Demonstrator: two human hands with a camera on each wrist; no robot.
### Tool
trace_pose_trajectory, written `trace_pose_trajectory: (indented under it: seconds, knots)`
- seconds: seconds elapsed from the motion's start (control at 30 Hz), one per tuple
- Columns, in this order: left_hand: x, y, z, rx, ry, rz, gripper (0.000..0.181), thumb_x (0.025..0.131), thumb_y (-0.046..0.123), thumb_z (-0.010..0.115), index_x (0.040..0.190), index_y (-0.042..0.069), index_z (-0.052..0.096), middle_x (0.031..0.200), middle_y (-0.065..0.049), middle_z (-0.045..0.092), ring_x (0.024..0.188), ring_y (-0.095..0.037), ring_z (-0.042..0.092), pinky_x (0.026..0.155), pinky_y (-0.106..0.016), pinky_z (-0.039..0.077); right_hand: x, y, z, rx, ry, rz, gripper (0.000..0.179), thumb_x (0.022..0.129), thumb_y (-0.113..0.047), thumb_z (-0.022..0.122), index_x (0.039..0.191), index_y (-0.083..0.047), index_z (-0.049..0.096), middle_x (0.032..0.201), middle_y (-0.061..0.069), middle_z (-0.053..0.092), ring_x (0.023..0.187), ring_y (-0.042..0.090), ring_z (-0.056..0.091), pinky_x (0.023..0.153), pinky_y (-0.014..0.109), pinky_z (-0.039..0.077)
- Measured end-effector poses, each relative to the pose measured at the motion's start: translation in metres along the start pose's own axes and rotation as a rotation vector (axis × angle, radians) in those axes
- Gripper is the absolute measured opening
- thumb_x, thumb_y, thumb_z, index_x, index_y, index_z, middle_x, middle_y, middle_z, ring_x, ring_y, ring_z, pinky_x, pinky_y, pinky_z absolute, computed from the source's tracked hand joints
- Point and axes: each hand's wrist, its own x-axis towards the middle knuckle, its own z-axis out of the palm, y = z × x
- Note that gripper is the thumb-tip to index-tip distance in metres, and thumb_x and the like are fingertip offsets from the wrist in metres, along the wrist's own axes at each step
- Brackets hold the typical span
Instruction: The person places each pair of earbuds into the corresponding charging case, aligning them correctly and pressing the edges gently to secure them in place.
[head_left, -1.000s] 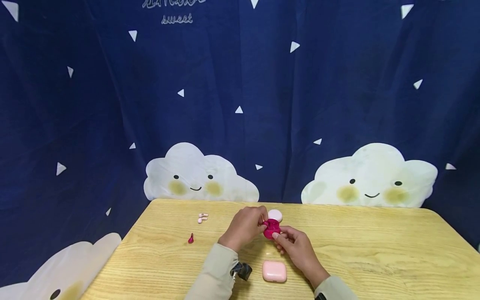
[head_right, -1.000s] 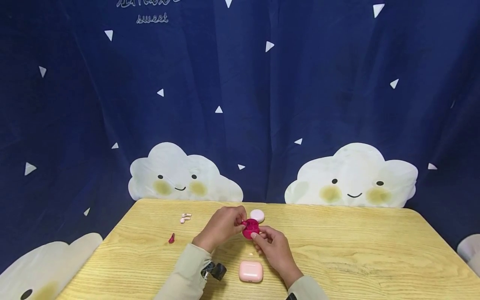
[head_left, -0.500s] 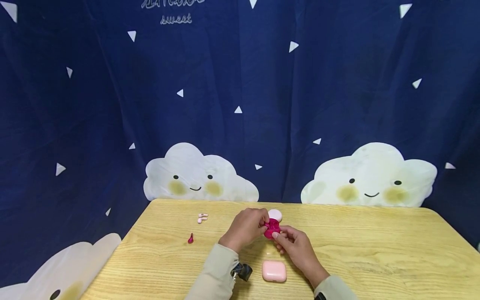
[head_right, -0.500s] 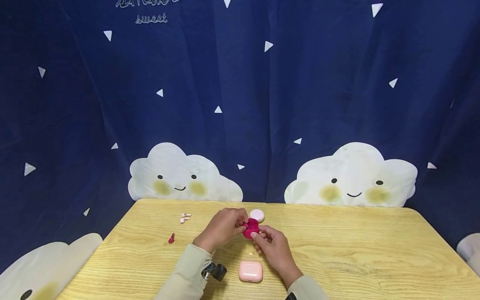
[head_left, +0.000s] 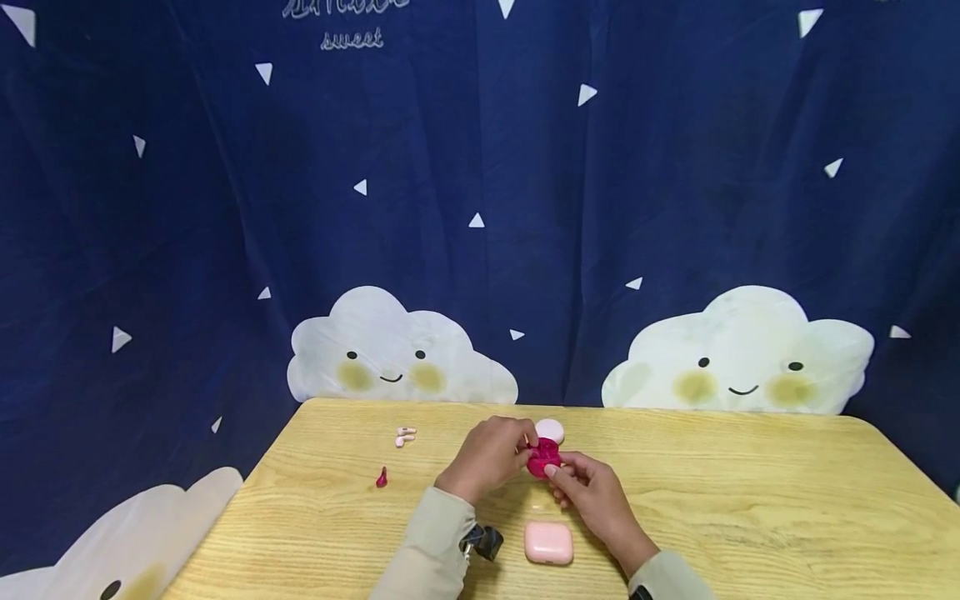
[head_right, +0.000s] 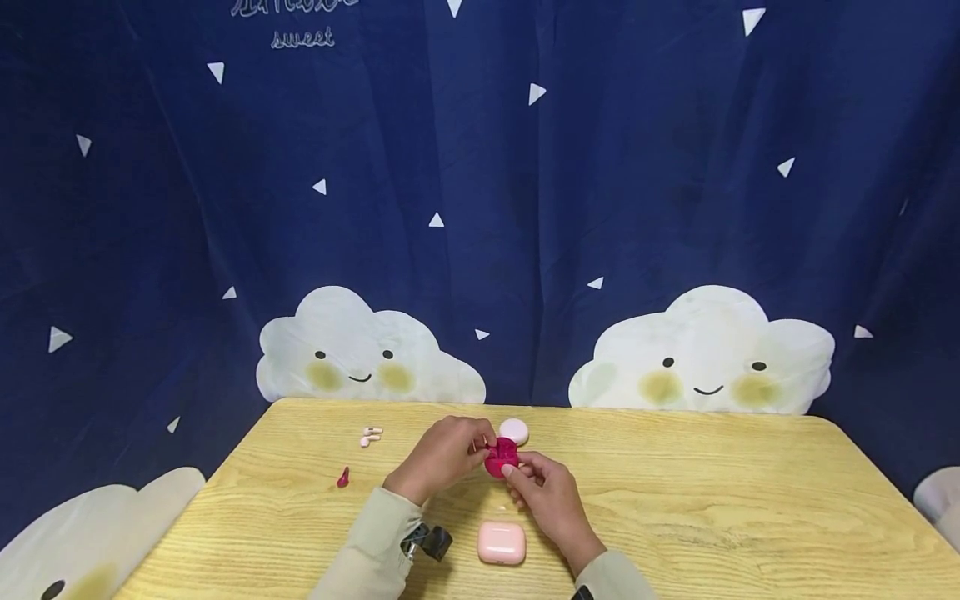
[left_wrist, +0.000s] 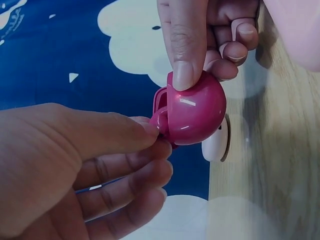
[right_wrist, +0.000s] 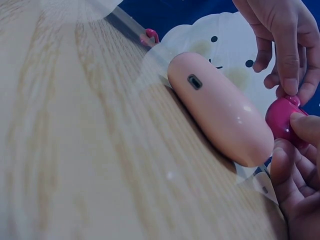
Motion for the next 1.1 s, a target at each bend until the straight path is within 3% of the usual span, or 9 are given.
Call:
trace_pose_trajectory:
  seconds: [0.7, 1.1]
  knots:
    - [-0.0009, -0.0013, -0.0007, 0.003, 0.015, 0.03, 0.011, 0.081, 0.008, 0.075, 0.088, 0.017, 0.073, 0.075, 0.008, 0.064, 0.066, -0.004, 0.054, 0.059, -0.018, 0.043, 0.0002, -0.0005, 0.0005, -0.001, 0.011, -0.009, 0.023, 0.088, -0.01, 0.069, 0.104, 0.006, 0.067, 0.073, 0.012, 0.06, 0.058, 0.013, 0.056, 0.051, 0.024, 0.051]
    - [-0.0026, -0.0023, -0.0021, -0.018, 0.003, 0.01, 0.012, 0.082, 0.007, 0.073, 0.089, 0.016, 0.073, 0.075, 0.006, 0.066, 0.066, -0.004, 0.053, 0.058, -0.019, 0.043, 0.0005, 0.0015, -0.0002, -0.013, 0.01, -0.011, 0.022, 0.088, -0.009, 0.069, 0.103, 0.007, 0.067, 0.073, 0.011, 0.061, 0.058, 0.013, 0.057, 0.051, 0.025, 0.052]
